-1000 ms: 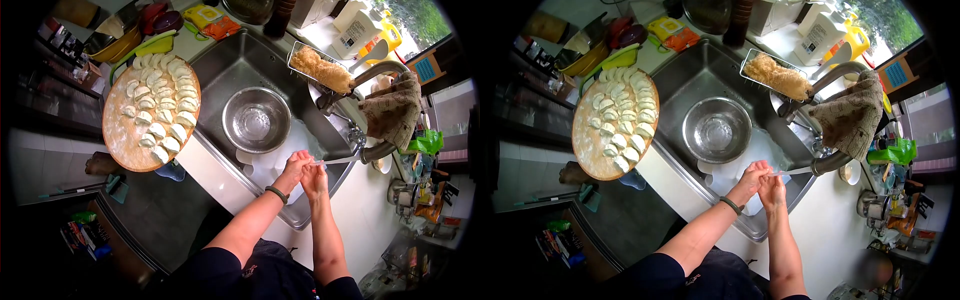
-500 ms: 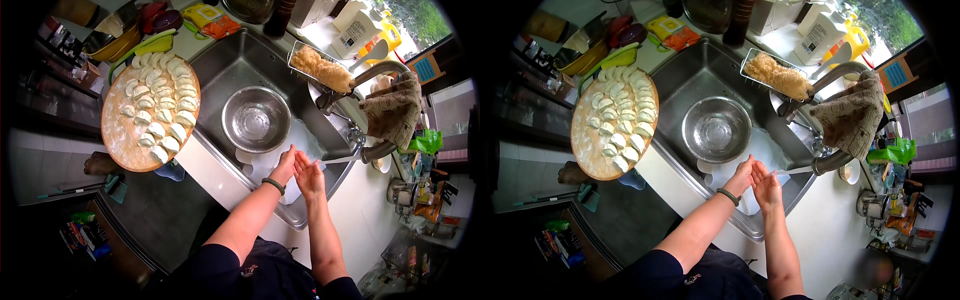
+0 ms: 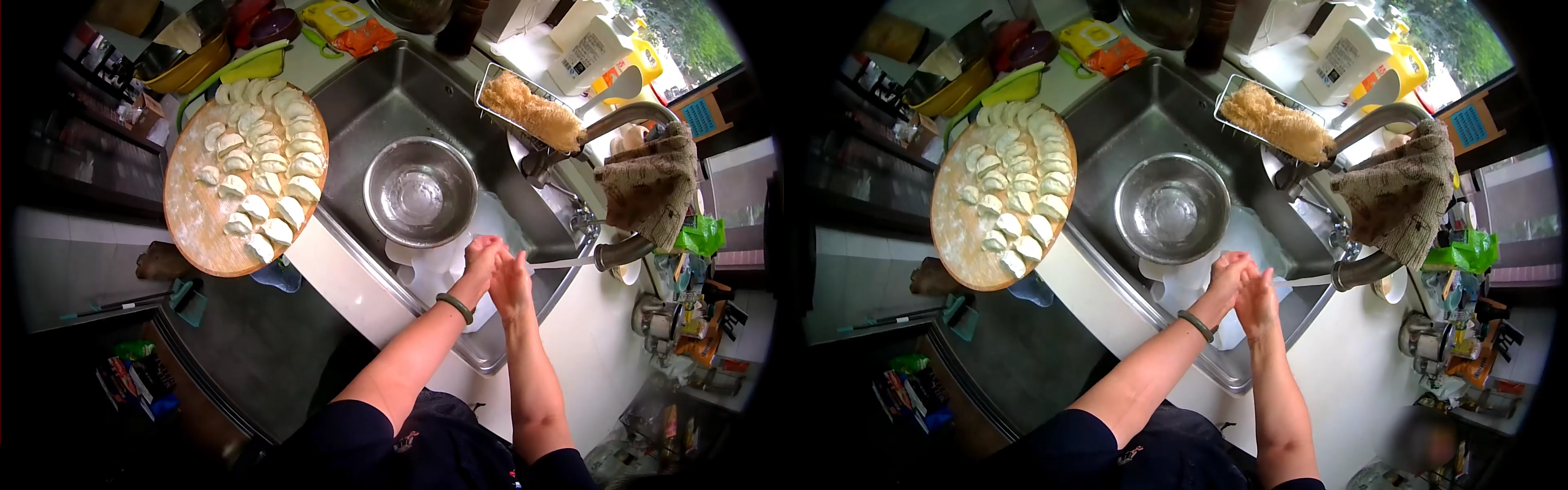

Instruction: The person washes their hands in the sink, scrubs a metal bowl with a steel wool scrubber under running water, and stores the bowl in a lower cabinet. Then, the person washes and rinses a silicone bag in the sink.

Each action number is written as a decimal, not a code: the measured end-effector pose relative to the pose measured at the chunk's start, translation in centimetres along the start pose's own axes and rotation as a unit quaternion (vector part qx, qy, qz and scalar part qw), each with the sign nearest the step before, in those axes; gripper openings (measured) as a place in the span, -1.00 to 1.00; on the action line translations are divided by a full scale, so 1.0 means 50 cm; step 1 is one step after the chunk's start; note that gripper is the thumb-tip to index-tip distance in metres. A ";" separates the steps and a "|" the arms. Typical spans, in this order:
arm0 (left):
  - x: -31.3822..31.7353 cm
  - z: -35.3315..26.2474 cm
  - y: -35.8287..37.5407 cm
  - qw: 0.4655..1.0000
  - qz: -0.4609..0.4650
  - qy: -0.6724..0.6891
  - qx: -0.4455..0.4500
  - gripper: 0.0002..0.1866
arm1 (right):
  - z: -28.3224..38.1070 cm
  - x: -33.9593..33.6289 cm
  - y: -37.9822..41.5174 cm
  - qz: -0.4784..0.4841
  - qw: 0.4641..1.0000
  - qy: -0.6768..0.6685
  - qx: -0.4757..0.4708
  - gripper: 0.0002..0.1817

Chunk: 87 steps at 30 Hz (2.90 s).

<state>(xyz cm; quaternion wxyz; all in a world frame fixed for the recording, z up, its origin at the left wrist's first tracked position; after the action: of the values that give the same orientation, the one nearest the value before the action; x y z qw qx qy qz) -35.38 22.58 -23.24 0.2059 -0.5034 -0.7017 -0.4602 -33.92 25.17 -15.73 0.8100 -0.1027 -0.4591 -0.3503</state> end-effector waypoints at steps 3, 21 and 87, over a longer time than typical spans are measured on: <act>-0.018 -0.009 0.012 0.998 -0.067 -0.008 -0.005 -0.81 | 0.004 0.010 0.015 -0.088 0.994 0.066 -0.006 -0.26; -0.059 -0.009 -0.007 0.991 -0.064 -0.112 -0.032 -0.72 | -0.031 -0.027 0.011 -0.047 0.998 -0.051 0.010 -0.23; 0.063 -0.006 0.058 0.977 0.131 -0.166 -0.007 -0.44 | 0.030 0.043 0.031 -0.046 0.398 0.914 0.063 -0.38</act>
<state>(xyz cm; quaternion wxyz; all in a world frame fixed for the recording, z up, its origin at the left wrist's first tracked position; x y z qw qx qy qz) -34.12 24.16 -19.48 0.1419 -0.6616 -0.6507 -0.3445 -33.18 25.98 -12.90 0.7324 0.3514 0.5308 -0.2415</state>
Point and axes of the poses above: each hand's wrist, its own y-axis away from the middle knuckle, its own x-axis out of the palm, z = x × y, the point moved 10 cm from there along -y, towards the middle knuckle, and after that the axes turned 11 degrees about z, right-handed, at the moved point
